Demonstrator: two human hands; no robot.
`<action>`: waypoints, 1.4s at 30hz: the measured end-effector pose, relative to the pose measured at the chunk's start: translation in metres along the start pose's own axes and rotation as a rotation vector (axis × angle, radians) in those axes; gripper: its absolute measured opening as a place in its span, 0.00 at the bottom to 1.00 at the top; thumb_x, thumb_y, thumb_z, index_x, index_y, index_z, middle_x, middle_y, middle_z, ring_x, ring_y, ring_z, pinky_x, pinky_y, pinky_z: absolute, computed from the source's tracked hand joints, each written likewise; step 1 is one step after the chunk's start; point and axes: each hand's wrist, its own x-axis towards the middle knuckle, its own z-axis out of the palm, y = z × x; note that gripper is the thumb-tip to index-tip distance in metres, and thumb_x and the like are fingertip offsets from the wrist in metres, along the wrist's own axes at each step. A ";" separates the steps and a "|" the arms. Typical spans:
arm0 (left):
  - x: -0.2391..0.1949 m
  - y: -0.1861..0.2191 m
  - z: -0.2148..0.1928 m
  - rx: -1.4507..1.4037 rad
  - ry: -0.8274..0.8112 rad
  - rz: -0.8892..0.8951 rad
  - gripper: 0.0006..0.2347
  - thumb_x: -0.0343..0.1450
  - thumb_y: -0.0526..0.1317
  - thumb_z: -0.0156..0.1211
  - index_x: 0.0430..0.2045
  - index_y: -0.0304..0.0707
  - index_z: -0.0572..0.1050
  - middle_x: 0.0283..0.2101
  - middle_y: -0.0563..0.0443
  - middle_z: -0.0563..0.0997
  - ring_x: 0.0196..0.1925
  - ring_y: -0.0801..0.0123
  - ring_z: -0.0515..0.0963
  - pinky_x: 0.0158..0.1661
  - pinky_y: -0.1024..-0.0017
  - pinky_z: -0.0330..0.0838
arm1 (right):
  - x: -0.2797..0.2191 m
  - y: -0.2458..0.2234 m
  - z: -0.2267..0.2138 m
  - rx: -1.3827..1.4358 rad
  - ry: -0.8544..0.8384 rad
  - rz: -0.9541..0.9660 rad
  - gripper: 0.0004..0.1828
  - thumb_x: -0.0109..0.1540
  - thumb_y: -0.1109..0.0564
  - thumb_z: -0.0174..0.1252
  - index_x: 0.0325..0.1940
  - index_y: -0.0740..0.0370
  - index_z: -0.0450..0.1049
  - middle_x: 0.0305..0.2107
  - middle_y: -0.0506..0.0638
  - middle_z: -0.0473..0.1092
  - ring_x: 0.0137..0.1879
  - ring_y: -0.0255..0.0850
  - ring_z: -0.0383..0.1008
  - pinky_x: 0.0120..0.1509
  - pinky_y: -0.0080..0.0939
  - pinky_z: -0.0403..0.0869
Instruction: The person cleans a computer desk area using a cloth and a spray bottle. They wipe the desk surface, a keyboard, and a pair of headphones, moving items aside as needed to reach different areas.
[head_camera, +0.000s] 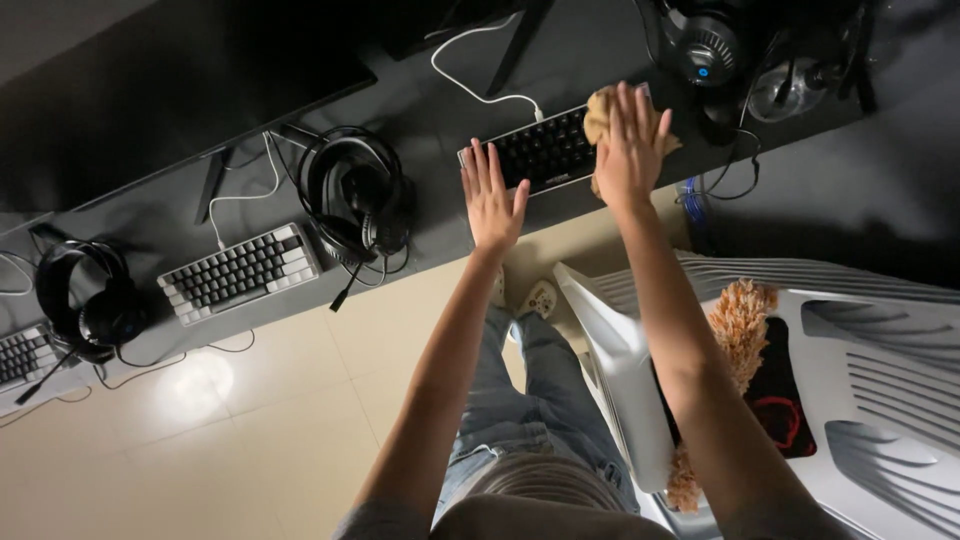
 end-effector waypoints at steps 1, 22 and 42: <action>0.000 0.003 -0.002 0.007 0.005 0.009 0.36 0.76 0.53 0.56 0.73 0.26 0.50 0.78 0.31 0.45 0.81 0.41 0.44 0.76 0.49 0.43 | 0.006 0.000 0.000 0.026 0.034 0.046 0.37 0.68 0.57 0.58 0.81 0.60 0.58 0.78 0.53 0.53 0.83 0.51 0.47 0.82 0.67 0.39; 0.000 0.006 -0.004 0.033 0.049 0.065 0.40 0.72 0.52 0.63 0.72 0.24 0.50 0.76 0.26 0.48 0.79 0.36 0.48 0.75 0.47 0.47 | -0.028 -0.006 -0.015 0.093 0.190 0.048 0.39 0.66 0.56 0.60 0.78 0.71 0.56 0.74 0.64 0.55 0.80 0.58 0.54 0.83 0.64 0.51; -0.002 0.004 -0.002 0.033 0.007 0.024 0.40 0.73 0.53 0.63 0.72 0.25 0.48 0.77 0.28 0.46 0.80 0.37 0.44 0.75 0.46 0.44 | -0.010 -0.008 0.002 0.067 0.286 0.149 0.31 0.70 0.54 0.59 0.74 0.66 0.62 0.71 0.61 0.62 0.74 0.59 0.62 0.76 0.62 0.58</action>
